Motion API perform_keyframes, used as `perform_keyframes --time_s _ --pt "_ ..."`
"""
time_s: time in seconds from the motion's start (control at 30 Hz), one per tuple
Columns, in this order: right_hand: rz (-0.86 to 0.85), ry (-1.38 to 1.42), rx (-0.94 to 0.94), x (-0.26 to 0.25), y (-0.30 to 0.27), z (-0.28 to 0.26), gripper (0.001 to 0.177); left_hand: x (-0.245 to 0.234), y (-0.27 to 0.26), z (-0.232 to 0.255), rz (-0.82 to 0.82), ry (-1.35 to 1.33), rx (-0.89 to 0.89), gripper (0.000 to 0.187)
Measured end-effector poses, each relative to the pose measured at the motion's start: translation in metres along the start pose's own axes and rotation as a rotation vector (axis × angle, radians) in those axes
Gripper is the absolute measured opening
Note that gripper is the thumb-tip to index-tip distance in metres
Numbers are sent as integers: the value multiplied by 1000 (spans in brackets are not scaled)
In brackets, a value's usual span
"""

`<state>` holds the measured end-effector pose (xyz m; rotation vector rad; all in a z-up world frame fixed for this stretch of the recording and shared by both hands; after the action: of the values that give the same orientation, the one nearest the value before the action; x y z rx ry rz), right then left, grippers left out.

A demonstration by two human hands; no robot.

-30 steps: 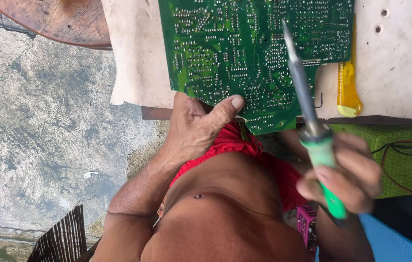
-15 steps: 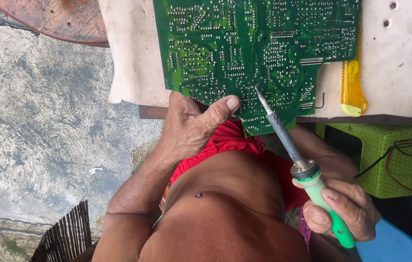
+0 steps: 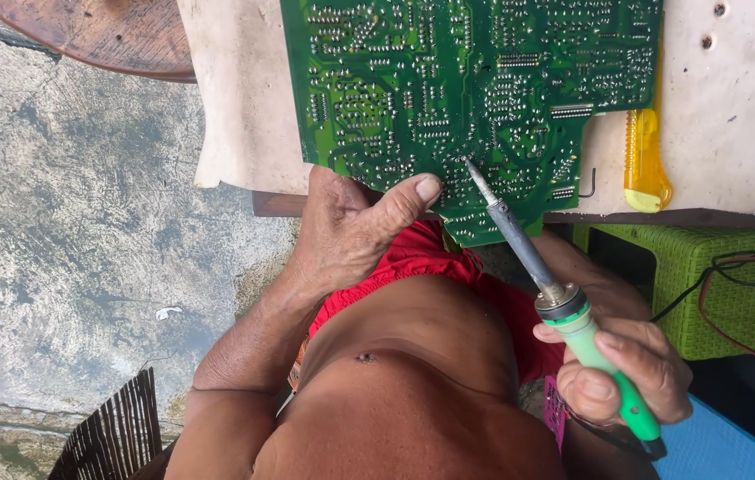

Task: Repairing a circuit board by soldering components and scraping the board surface with a utility knife.

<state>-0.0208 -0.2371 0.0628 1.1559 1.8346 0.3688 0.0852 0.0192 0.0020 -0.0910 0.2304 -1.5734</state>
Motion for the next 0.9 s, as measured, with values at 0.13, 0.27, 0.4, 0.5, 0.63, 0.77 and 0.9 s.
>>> perform_keyframes --time_s 0.13,0.27,0.4,0.5,0.63,0.77,0.9 --pt "694 -92 371 -14 -50 26 39 0 0 5 -9 -31 63 73" --pt "794 144 710 -11 -88 45 40 1 0 0 -5 -5 24 74" --pt "862 265 812 -7 -93 50 38 0 1 -1 0 -12 24 74" --pt "890 336 834 -5 -97 54 35 0 1 3 -3 -23 38 73" --pt "837 363 815 -1 -92 56 36 2 0 -1 -25 -20 4 74" --pt "896 245 715 -10 -91 46 37 -1 1 1 0 -15 17 72" --pt "944 107 700 -20 -84 38 40 4 2 9 -40 -138 76 45"
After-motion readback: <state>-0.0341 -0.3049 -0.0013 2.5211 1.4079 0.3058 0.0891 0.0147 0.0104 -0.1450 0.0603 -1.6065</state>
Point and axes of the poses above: each hand's wrist, its own y-axis towards the middle knuckle, its own x-axis out of the palm, z = x × y, the point moved 10 cm from there along y, towards the middle knuckle, and after that the axes turned 2 degrees about -y, right-handed, at the moved point
